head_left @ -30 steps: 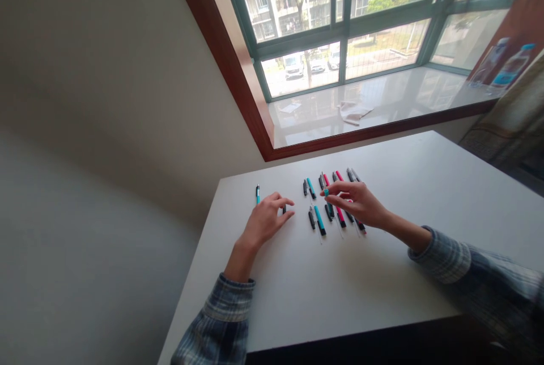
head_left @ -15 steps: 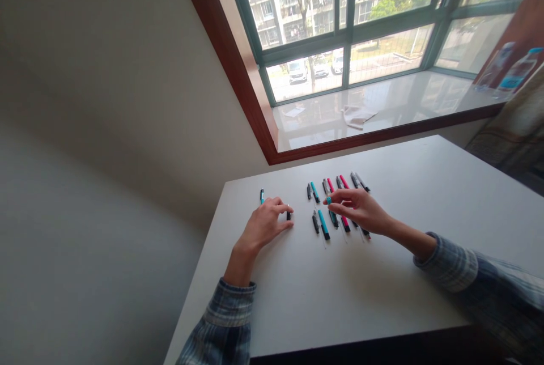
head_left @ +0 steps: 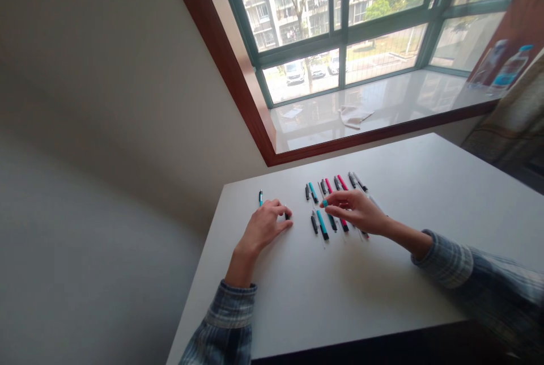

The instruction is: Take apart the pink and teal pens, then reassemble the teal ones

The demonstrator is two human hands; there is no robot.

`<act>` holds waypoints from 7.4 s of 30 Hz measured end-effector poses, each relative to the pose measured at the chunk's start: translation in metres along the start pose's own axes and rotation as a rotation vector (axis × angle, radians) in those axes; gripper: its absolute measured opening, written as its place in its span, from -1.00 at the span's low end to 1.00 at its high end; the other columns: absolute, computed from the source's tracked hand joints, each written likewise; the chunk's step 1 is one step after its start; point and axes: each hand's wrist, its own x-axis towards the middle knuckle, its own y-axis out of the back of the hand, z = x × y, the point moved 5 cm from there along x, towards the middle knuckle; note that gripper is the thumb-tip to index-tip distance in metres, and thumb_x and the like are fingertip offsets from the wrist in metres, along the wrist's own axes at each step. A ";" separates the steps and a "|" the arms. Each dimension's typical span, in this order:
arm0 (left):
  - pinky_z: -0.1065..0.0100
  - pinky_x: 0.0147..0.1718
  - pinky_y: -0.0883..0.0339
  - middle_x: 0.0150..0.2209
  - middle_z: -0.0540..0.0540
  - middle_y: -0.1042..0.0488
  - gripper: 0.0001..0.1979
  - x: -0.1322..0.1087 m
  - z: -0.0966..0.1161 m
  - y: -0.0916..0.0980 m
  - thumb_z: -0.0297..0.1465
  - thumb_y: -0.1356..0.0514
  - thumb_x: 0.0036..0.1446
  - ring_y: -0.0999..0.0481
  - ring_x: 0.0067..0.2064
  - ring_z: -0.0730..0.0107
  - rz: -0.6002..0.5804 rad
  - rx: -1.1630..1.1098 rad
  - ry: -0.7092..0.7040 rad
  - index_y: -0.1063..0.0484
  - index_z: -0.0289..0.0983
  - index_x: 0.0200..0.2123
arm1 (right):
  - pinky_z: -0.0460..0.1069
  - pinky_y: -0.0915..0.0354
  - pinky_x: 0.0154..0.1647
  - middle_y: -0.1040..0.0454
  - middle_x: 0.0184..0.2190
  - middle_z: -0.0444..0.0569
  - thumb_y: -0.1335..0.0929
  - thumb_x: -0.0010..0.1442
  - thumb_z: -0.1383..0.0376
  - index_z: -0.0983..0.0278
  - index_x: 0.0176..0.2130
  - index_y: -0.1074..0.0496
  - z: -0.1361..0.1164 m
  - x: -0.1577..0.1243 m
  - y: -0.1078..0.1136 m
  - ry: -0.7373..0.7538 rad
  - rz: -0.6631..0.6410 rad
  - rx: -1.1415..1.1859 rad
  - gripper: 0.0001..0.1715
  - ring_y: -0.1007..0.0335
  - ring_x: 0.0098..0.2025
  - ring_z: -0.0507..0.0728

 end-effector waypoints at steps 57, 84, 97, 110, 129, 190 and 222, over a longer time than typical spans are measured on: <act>0.31 -0.08 -0.37 -0.16 -0.13 -0.63 -0.37 0.005 0.030 -0.022 -0.28 -0.47 0.05 -0.58 -0.15 0.32 0.121 -1.483 0.135 -0.45 -0.18 0.18 | -0.04 -0.34 -0.37 -0.59 -0.39 -0.02 -0.43 0.30 0.01 0.29 -0.20 -0.65 -0.004 -0.005 -0.017 0.001 -0.196 -0.056 -0.60 -0.42 -0.40 0.08; 0.22 -0.09 -0.47 -0.23 -0.18 -0.66 -0.38 0.000 0.051 -0.019 -0.30 -0.45 0.10 -0.63 -0.21 0.23 0.072 -1.310 0.016 -0.42 -0.28 0.21 | -0.06 -0.34 -0.35 -0.59 -0.37 -0.01 -0.46 0.28 0.08 0.31 -0.21 -0.64 -0.004 -0.006 -0.019 0.002 -0.183 -0.035 -0.67 -0.43 -0.38 0.07; 0.25 -0.23 -0.40 -0.21 -0.12 -0.57 -0.58 0.000 0.009 0.005 -0.24 -0.32 0.19 -0.54 -0.26 0.22 0.357 -0.455 0.188 -0.52 -0.17 0.11 | -0.04 -0.37 -0.33 -0.60 -0.32 0.00 -0.44 0.31 0.04 0.31 -0.16 -0.63 -0.001 -0.005 -0.014 -0.015 -0.152 -0.024 -0.62 -0.41 -0.37 0.07; 0.20 -0.11 -0.35 -0.16 -0.16 -0.58 -0.59 0.001 0.005 -0.021 -0.45 -0.21 0.22 -0.56 -0.16 0.13 0.189 -0.026 0.200 -0.49 -0.23 0.14 | -0.03 -0.37 -0.31 -0.60 -0.33 0.00 -0.43 0.32 0.06 0.32 -0.15 -0.63 0.001 -0.005 -0.015 -0.010 -0.148 -0.049 -0.63 -0.43 -0.35 0.08; 0.43 -0.19 -0.38 -0.17 -0.04 -0.49 -0.71 0.006 0.015 -0.011 -0.31 -0.44 0.05 -0.48 -0.22 0.47 0.285 -1.614 0.204 -0.48 -0.23 -0.19 | -0.04 -0.35 -0.35 -0.61 -0.34 0.02 -0.42 0.31 0.02 0.33 -0.19 -0.64 0.001 -0.006 -0.017 -0.036 -0.180 -0.063 -0.58 -0.41 -0.38 0.08; 0.30 -0.11 -0.39 -0.21 -0.13 -0.54 -0.83 0.001 0.049 -0.019 -0.34 -0.39 0.16 -0.51 -0.19 0.29 0.035 -1.328 -0.062 -0.57 -0.27 -0.20 | -0.04 -0.33 -0.36 -0.58 -0.37 -0.01 -0.43 0.30 -0.01 0.30 -0.19 -0.65 0.001 -0.007 -0.019 -0.019 -0.179 -0.056 -0.57 -0.41 -0.40 0.09; 0.24 -0.17 -0.51 -0.26 -0.14 -0.64 -0.57 -0.002 0.063 -0.035 -0.25 -0.41 0.15 -0.64 -0.23 0.25 0.000 -1.071 -0.073 -0.46 -0.28 0.03 | 0.00 -0.44 -0.26 -0.59 -0.34 -0.04 -0.47 0.26 0.04 0.27 -0.26 -0.58 -0.007 -0.001 -0.008 0.036 -0.024 0.033 -0.66 -0.50 -0.31 0.12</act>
